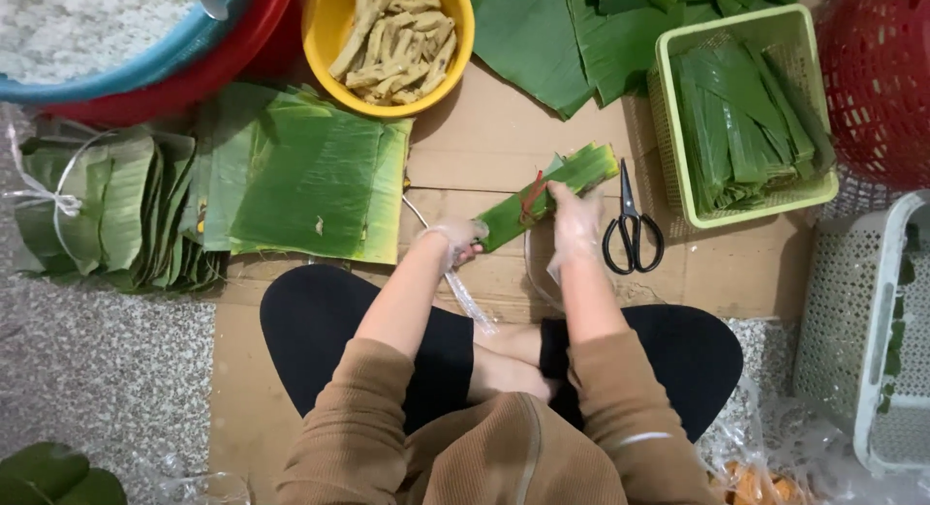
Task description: Wrapping rice cakes in banana leaves and tying them with string.
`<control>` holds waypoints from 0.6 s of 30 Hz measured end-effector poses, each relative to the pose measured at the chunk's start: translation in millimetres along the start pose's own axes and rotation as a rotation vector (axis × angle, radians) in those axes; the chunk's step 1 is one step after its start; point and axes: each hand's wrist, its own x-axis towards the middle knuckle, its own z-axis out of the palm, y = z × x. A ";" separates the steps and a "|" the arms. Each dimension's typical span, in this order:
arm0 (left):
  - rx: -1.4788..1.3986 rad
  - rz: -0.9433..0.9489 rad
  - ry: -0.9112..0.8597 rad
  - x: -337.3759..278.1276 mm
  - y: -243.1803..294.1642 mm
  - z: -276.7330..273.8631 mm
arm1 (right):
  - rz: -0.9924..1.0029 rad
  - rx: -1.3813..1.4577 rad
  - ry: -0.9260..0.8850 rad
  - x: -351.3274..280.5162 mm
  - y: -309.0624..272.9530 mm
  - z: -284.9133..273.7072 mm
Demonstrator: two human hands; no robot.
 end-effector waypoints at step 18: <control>0.765 0.457 0.403 -94.9 -14.1 57.8 | -0.729 -0.017 -0.587 -113.4 6.6 -78.5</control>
